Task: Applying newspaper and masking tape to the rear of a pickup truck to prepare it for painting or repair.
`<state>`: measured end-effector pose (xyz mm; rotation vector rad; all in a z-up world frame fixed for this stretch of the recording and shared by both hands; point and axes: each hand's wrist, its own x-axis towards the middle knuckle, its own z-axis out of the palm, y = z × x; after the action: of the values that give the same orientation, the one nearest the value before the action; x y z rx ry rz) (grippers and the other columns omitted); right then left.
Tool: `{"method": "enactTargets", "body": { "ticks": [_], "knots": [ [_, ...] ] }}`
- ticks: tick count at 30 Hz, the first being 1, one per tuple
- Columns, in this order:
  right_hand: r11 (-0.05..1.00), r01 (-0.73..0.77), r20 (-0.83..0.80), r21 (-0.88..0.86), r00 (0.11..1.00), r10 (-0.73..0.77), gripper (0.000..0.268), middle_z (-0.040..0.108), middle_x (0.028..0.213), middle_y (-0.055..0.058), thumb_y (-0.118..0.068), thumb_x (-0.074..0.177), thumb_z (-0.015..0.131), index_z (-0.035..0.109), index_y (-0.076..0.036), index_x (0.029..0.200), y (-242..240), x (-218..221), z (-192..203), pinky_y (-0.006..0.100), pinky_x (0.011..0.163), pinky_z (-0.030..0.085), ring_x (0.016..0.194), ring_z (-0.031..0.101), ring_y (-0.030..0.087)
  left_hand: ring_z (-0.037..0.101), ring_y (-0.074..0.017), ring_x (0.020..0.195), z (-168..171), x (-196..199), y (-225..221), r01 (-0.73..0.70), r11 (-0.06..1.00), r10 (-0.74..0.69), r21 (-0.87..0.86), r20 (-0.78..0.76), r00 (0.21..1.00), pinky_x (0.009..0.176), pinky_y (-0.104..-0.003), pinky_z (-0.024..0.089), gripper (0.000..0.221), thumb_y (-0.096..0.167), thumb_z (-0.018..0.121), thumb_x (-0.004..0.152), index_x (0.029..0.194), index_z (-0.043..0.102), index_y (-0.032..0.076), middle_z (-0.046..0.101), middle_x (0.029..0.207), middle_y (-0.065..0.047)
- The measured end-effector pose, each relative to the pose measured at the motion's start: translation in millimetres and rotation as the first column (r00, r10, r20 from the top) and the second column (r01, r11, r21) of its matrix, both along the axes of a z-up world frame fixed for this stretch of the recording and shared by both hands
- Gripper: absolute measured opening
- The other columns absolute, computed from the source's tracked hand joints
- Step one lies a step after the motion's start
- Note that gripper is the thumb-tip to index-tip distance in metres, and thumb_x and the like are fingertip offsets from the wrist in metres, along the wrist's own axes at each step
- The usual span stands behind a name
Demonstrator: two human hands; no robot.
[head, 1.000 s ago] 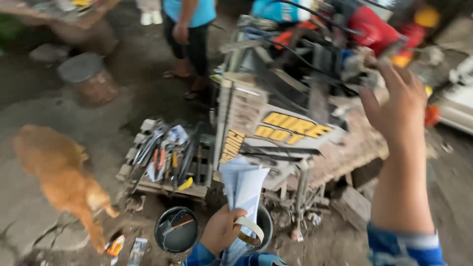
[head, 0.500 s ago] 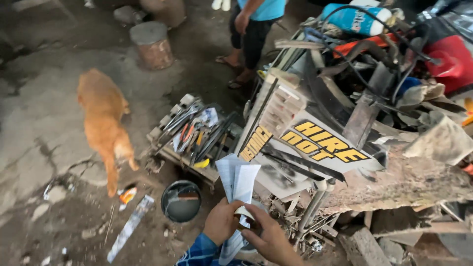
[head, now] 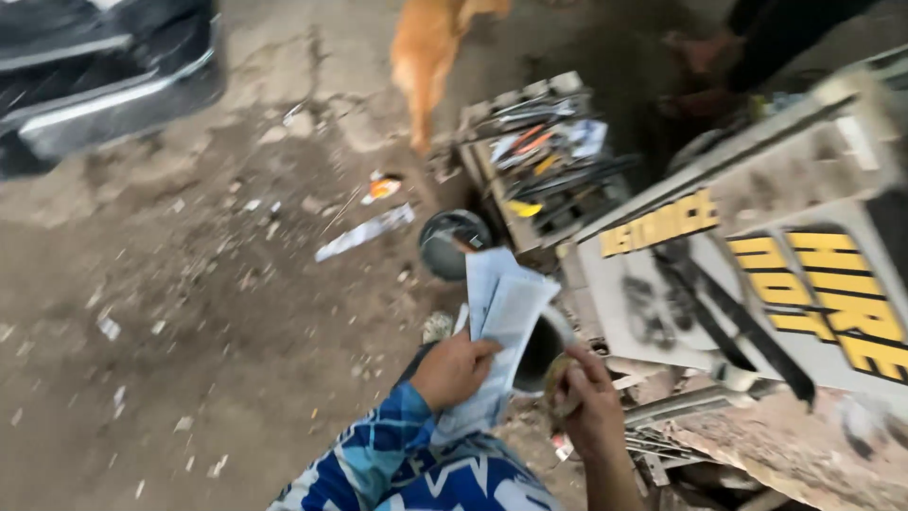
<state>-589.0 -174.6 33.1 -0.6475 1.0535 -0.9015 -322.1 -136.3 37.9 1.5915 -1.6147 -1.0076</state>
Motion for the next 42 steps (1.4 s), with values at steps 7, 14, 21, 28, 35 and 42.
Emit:
{"method": "enactTargets", "body": {
  "ticks": [7, 14, 21, 28, 35, 42],
  "knots": [
    [0.921, -0.384, -0.265, -0.067, 0.897, 0.355, 0.046, 0.07, 0.118, 0.012, -0.019, 0.098, 0.062, 0.06, 0.001, 0.139, -1.9, 56.6, 11.1, 0.034, 0.083, 0.054, 0.093, 0.067, 0.019, 0.066, -0.0436, 0.091, 53.5, 40.4, 55.5, -0.219, 0.97, 0.187, 0.106, 0.256, 0.948, 0.079, -0.051, 0.053, 0.056, 0.015, 0.059, 0.095, 0.149, 0.051, 0.028, 0.064, 0.104, -0.025],
    [0.704, -0.71, -0.117, 0.008, 0.699, 0.706, 0.059, 0.066, 0.133, 0.01, -0.031, 0.096, 0.058, 0.046, -0.007, 0.149, 24.5, 187.5, 14.1, 0.036, 0.086, 0.054, 0.111, 0.065, 0.02, 0.065, -0.049, 0.097, 22.4, 71.2, 96.1, -0.505, 0.856, 0.517, -0.108, 0.175, 0.838, 0.081, -0.053, 0.052, 0.09, 0.008, 0.064, 0.083, 0.162, 0.021, 0.011, 0.061, 0.125, -0.031],
    [0.693, -0.704, -0.11, -0.154, 0.709, 0.696, 0.055, 0.064, 0.132, 0.011, -0.027, 0.097, 0.063, 0.052, 0.001, 0.143, 83.8, 291.0, -6.0, 0.032, 0.097, 0.047, 0.114, 0.061, 0.018, 0.064, -0.047, 0.112, 9.8, 132.9, 170.0, -0.649, 0.727, 0.661, -0.222, -0.029, 0.75, 0.094, -0.047, 0.053, 0.078, 0.015, 0.079, 0.078, 0.147, 0.046, 0.002, 0.064, 0.125, -0.03],
    [0.616, -0.787, -0.027, -0.031, 0.617, 0.787, 0.054, 0.063, 0.109, 0.007, -0.022, 0.095, 0.068, 0.054, -0.003, 0.143, 145.5, 409.4, -35.7, 0.033, 0.068, 0.047, 0.089, 0.059, 0.015, 0.07, -0.0384, 0.111, 24.7, 250.0, 264.3, -0.79, 0.612, 0.756, -0.021, -0.276, 0.593, 0.091, -0.041, 0.056, 0.061, 0.019, 0.076, 0.083, 0.139, 0.058, 0.005, 0.071, 0.119, -0.025],
    [0.572, -0.805, -0.135, -0.156, 0.591, 0.795, 0.047, 0.066, 0.114, 0.005, -0.017, 0.091, 0.069, 0.056, -0.002, 0.134, 209.6, 503.8, -28.4, 0.031, 0.06, 0.049, 0.086, 0.062, 0.013, 0.074, -0.0353, 0.107, 21.6, 331.5, 336.6, -0.82, 0.572, 0.761, -0.027, -0.356, 0.543, 0.09, -0.039, 0.057, 0.051, 0.019, 0.069, 0.092, 0.139, 0.057, 0.003, 0.073, 0.116, -0.024],
    [0.586, -0.779, -0.145, -0.223, 0.621, 0.77, 0.046, 0.064, 0.132, 0.007, -0.009, 0.095, 0.06, 0.055, -0.002, 0.14, 219.3, 528.6, -56.2, 0.029, 0.097, 0.051, 0.118, 0.061, 0.017, 0.068, -0.0413, 0.113, 2.4, 343.6, 345.6, -0.839, 0.519, 0.798, -0.16, -0.261, 0.543, 0.095, -0.044, 0.055, 0.056, 0.019, 0.072, 0.087, 0.139, 0.056, 0.004, 0.069, 0.124, -0.026]
  ]
}}
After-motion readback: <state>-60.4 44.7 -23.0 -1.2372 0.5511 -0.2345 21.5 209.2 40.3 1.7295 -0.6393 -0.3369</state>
